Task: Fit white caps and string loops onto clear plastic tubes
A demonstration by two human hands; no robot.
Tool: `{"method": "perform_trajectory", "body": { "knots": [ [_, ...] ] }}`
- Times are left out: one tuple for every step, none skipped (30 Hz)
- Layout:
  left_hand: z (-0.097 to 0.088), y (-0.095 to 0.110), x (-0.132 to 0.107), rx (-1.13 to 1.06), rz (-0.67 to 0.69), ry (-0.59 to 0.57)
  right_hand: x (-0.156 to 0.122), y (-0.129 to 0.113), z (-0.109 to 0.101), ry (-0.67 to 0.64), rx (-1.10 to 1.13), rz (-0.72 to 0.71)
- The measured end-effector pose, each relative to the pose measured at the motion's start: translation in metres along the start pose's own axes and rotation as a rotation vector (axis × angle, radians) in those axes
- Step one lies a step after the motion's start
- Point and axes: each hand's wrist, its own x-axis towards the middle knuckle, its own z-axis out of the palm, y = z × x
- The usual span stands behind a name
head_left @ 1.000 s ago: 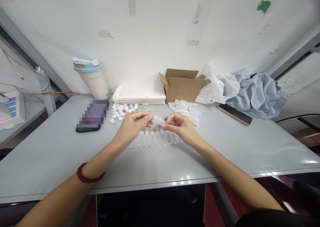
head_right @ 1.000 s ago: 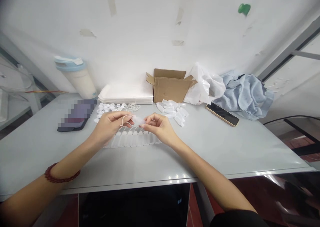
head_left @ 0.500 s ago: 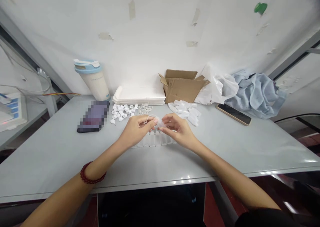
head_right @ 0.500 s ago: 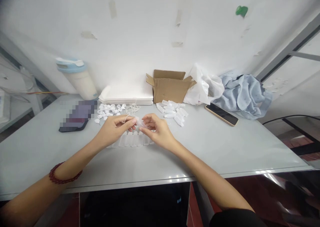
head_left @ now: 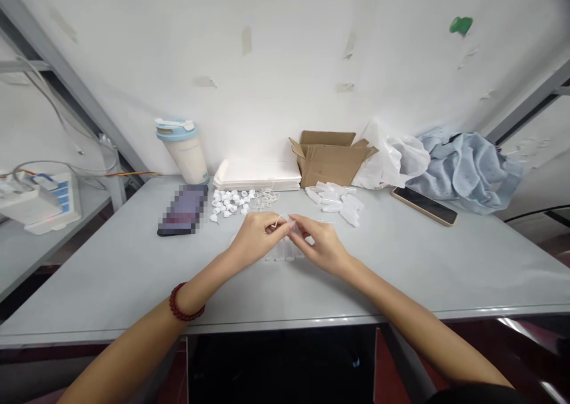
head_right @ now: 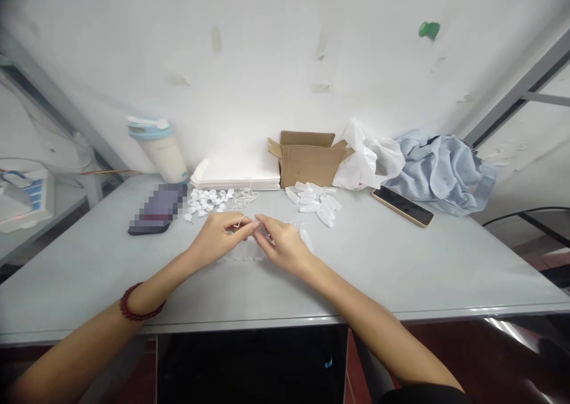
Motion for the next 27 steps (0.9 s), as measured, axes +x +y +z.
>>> {"method": "perform_trajectory", "body": {
  "knots": [
    [0.000, 0.000, 0.000, 0.001, 0.005, 0.007, 0.000, 0.000, 0.000, -0.007, 0.020, 0.017],
    [0.000, 0.000, 0.001, 0.005, 0.010, 0.017, 0.001, 0.001, 0.000, -0.010, 0.039, 0.035],
    [0.000, 0.000, 0.001, 0.008, 0.014, 0.029, 0.001, 0.001, 0.000, -0.010, 0.053, 0.049],
    [0.000, 0.000, 0.001, 0.003, 0.014, 0.043, 0.001, 0.002, 0.000, -0.008, 0.061, 0.054],
    [0.000, 0.000, 0.000, -0.012, 0.010, 0.058, 0.001, 0.003, 0.000, -0.006, 0.060, 0.049],
    [0.001, 0.001, 0.000, -0.037, 0.000, 0.072, 0.002, 0.004, 0.000, -0.005, 0.055, 0.034],
    [0.002, 0.002, -0.001, -0.072, -0.018, 0.082, 0.002, 0.005, 0.001, -0.002, 0.047, 0.015],
    [0.002, 0.003, -0.001, -0.114, -0.042, 0.089, 0.002, 0.006, 0.001, 0.004, 0.039, -0.002],
    [0.003, 0.003, -0.002, -0.157, -0.066, 0.092, 0.001, 0.006, 0.002, 0.013, 0.030, -0.015],
    [0.004, 0.004, -0.002, -0.194, -0.088, 0.092, 0.001, 0.007, 0.002, 0.022, 0.022, -0.023],
    [0.004, 0.004, -0.003, -0.221, -0.104, 0.091, 0.001, 0.007, 0.002, 0.030, 0.015, -0.029],
    [0.004, 0.004, -0.003, -0.230, -0.112, 0.086, 0.000, 0.007, 0.003, 0.036, 0.010, -0.034],
    [0.004, 0.004, -0.003, -0.225, -0.112, 0.082, 0.000, 0.007, 0.003, 0.041, 0.004, -0.038],
    [0.004, 0.004, -0.003, -0.210, -0.110, 0.077, 0.000, 0.007, 0.004, 0.044, -0.001, -0.039],
    [0.004, 0.004, -0.003, -0.195, -0.109, 0.069, 0.000, 0.006, 0.004, 0.046, -0.004, -0.036],
    [0.003, 0.003, -0.003, -0.182, -0.114, 0.060, 0.000, 0.006, 0.005, 0.044, -0.006, -0.027],
    [0.003, 0.003, -0.002, -0.176, -0.123, 0.052, 0.000, 0.005, 0.005, 0.036, -0.006, -0.013],
    [0.002, 0.003, -0.002, -0.176, -0.136, 0.042, 0.000, 0.005, 0.006, 0.025, -0.005, 0.003],
    [0.002, 0.003, -0.002, -0.180, -0.150, 0.031, -0.001, 0.004, 0.006, 0.013, -0.004, 0.018],
    [0.001, 0.003, -0.002, -0.187, -0.166, 0.018, -0.001, 0.004, 0.007, 0.002, -0.004, 0.030],
    [0.001, 0.002, -0.002, -0.197, -0.181, 0.007, -0.001, 0.004, 0.008, -0.003, -0.005, 0.041],
    [0.000, 0.002, -0.002, -0.206, -0.195, -0.005, -0.002, 0.004, 0.008, -0.005, -0.007, 0.051],
    [-0.001, 0.002, -0.002, -0.214, -0.206, -0.017, -0.002, 0.004, 0.009, -0.003, -0.008, 0.059],
    [-0.002, 0.003, -0.002, -0.218, -0.214, -0.024, -0.003, 0.004, 0.009, -0.001, -0.005, 0.067],
    [-0.003, 0.003, -0.002, -0.220, -0.217, -0.026, -0.003, 0.003, 0.009, 0.001, 0.004, 0.073],
    [-0.004, 0.004, -0.002, -0.224, -0.216, -0.025, -0.003, 0.001, 0.008, 0.005, 0.020, 0.083],
    [-0.006, 0.005, -0.002, -0.235, -0.212, -0.024, -0.002, -0.001, 0.007, 0.011, 0.048, 0.099]
  ]
}}
